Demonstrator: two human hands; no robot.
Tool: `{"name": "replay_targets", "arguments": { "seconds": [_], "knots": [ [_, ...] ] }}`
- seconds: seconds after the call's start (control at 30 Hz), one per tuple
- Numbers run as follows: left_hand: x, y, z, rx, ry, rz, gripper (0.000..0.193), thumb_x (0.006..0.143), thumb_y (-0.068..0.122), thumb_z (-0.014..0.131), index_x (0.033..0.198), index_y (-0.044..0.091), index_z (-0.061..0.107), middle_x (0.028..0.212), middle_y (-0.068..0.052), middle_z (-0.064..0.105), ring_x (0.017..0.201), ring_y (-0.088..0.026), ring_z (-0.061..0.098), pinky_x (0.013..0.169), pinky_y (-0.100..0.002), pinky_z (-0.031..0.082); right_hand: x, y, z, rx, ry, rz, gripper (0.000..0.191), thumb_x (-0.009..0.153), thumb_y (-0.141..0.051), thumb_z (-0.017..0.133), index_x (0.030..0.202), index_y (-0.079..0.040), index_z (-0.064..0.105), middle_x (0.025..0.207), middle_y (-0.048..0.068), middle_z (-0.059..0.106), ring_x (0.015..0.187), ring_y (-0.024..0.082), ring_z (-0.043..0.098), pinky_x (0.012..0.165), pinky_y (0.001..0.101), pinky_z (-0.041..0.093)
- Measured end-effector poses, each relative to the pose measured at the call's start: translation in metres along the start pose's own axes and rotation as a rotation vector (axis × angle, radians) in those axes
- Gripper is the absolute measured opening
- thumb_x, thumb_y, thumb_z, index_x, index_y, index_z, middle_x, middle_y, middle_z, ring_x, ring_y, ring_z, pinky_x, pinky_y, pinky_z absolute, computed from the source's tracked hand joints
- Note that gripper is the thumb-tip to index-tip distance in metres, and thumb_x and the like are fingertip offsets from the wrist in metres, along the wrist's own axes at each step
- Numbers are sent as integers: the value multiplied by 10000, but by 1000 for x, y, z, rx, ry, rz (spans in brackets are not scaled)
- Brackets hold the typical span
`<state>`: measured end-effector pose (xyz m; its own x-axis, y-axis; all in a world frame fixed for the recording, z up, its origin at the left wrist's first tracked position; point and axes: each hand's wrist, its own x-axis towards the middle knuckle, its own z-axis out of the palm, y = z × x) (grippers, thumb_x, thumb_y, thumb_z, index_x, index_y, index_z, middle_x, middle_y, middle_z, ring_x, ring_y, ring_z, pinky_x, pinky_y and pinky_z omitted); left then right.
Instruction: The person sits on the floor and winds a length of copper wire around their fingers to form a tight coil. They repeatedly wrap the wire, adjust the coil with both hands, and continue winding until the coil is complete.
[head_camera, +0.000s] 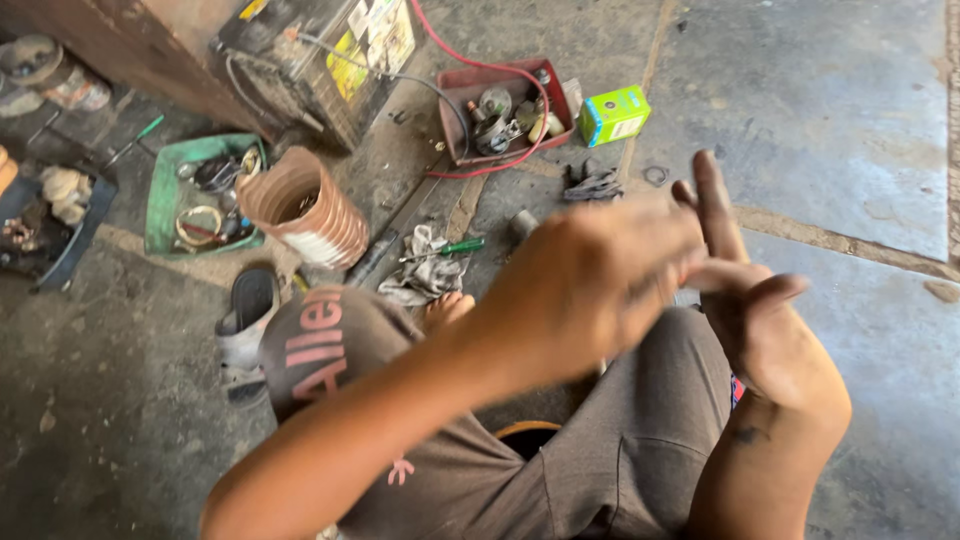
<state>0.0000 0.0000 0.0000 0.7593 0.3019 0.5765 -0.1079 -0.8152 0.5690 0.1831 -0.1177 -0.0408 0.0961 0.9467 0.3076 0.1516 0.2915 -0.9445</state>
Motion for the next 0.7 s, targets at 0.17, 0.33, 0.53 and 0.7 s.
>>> {"name": "replay_targets", "arguments": {
  "seconds": [0.17, 0.33, 0.53, 0.7],
  "knots": [
    [-14, 20, 9, -110, -14, 55, 202, 1050, 115, 630, 1228, 19, 639, 961, -143, 675, 858, -312, 700, 751, -397, 556, -3, 0, 12, 113, 195, -72, 1068, 900, -869, 225, 1243, 63, 615, 1771, 157, -100, 1660, 452, 33, 1290, 658, 183],
    [-9, 25, 12, -395, 74, -43, 137, 1073, 104, 587, 1155, 18, 655, 935, -119, 702, 825, -228, 725, 755, -349, 577, -6, 0, 11, 119, 185, -53, 1063, 868, -897, 245, 1253, 40, 569, 1749, 173, -91, 1614, 471, 88, 1259, 662, 183],
    [16, -22, -5, -26, 110, -118, 115, 999, 109, 613, 928, 33, 663, 824, -131, 708, 778, -289, 725, 706, -423, 527, -14, 5, -6, -30, -260, -40, 1067, 919, -852, 255, 1148, 81, 718, 1553, 341, 380, 1657, 487, 116, 1324, 621, 205],
    [20, -50, 19, 53, 57, -187, 124, 967, 133, 624, 916, 23, 649, 862, -174, 710, 822, -376, 712, 712, -479, 535, -26, 7, 0, 18, -165, -18, 1117, 951, -870, 201, 1305, 95, 639, 1720, 344, 272, 1637, 471, 245, 1329, 520, 195]
  ]
}}
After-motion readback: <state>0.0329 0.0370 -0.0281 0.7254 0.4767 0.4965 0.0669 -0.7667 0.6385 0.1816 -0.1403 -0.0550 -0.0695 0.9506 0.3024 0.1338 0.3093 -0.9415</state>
